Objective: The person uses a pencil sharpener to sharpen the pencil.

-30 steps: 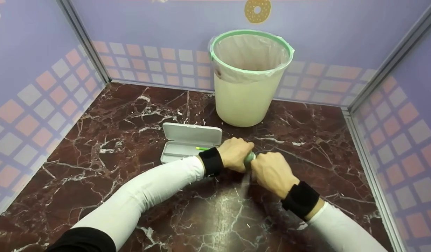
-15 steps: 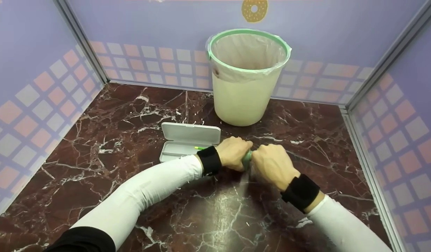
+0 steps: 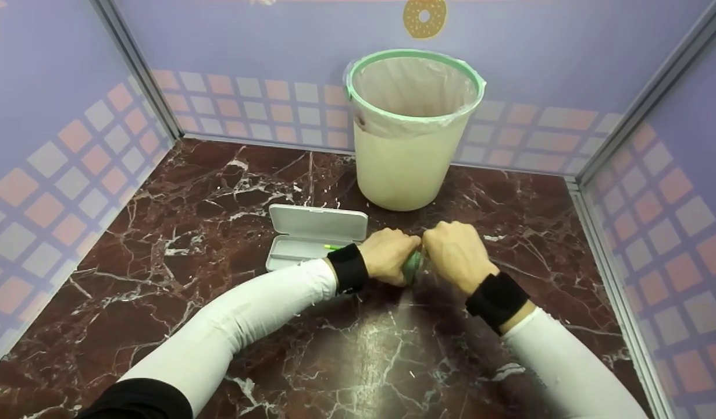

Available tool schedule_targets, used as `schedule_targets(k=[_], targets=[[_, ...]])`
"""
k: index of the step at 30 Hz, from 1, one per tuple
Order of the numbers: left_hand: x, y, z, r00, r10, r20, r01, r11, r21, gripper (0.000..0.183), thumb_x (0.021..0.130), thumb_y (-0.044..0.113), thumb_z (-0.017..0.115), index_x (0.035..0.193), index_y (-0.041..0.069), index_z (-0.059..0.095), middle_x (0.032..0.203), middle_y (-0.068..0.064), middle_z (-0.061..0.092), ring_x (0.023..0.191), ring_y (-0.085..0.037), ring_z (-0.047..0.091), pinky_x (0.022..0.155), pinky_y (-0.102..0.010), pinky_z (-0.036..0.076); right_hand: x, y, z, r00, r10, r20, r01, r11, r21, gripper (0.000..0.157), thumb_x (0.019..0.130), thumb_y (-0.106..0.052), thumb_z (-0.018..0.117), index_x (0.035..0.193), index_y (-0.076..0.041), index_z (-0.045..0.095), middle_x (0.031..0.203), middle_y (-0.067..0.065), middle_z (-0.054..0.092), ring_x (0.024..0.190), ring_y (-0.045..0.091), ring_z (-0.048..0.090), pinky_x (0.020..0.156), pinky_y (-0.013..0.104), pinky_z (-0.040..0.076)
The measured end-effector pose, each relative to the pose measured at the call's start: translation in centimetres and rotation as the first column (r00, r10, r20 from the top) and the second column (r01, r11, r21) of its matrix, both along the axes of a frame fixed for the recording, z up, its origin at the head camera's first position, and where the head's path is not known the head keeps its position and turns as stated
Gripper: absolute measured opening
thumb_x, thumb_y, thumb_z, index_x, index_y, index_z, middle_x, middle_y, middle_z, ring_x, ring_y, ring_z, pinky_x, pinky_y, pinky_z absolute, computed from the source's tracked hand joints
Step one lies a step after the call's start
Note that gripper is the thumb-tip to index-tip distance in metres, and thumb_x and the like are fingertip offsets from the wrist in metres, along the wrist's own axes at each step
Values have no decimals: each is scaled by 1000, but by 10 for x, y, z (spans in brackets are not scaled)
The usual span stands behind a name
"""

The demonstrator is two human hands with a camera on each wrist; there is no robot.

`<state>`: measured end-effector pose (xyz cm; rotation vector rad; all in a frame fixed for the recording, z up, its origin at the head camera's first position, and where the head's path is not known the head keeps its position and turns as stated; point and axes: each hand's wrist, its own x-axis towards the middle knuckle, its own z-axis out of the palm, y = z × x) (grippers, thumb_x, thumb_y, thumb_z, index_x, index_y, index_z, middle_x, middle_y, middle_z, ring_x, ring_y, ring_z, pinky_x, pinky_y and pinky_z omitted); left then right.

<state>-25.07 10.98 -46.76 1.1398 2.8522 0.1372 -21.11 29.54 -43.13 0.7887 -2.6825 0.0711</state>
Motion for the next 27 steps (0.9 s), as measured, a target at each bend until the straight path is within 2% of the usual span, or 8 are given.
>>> schedule_targets(k=[12, 16, 21, 27], targets=[[0, 0, 0, 1000, 9, -3, -9, 1000, -7, 46, 77, 30, 91, 117, 19, 70, 107, -1, 80, 97, -27, 81, 81, -43, 69, -3, -1, 6, 996, -40, 86, 41, 999, -10, 22, 76, -7, 78, 59, -14, 64, 54, 5, 57, 45, 27, 50, 44, 56, 46], [-1, -2, 1, 1000, 9, -7, -9, 1000, -9, 47, 78, 32, 91, 119, 19, 70, 109, 0, 81, 99, -27, 81, 83, -42, 69, -10, -2, 5, 993, -47, 104, 50, 999, -19, 20, 77, -6, 78, 61, -12, 67, 57, 8, 62, 48, 32, 57, 48, 59, 50], [0, -1, 2, 1000, 12, -27, -13, 999, -36, 49, 79, 34, 91, 121, 20, 70, 111, 0, 80, 100, -26, 81, 83, -41, 69, -24, 0, -8, 991, -47, 128, 51, 998, -21, 23, 76, -2, 77, 59, -13, 66, 59, 9, 64, 53, 36, 63, 53, 62, 54], [0, 2, 1, 999, 0, -37, -2, 998, -60, 42, 81, 34, 89, 115, 19, 70, 106, 0, 79, 96, -26, 80, 80, -42, 69, -37, 6, -29, 969, -18, 246, 23, 1000, -17, 32, 72, 3, 73, 56, -17, 55, 58, 3, 56, 53, 28, 56, 51, 58, 52]])
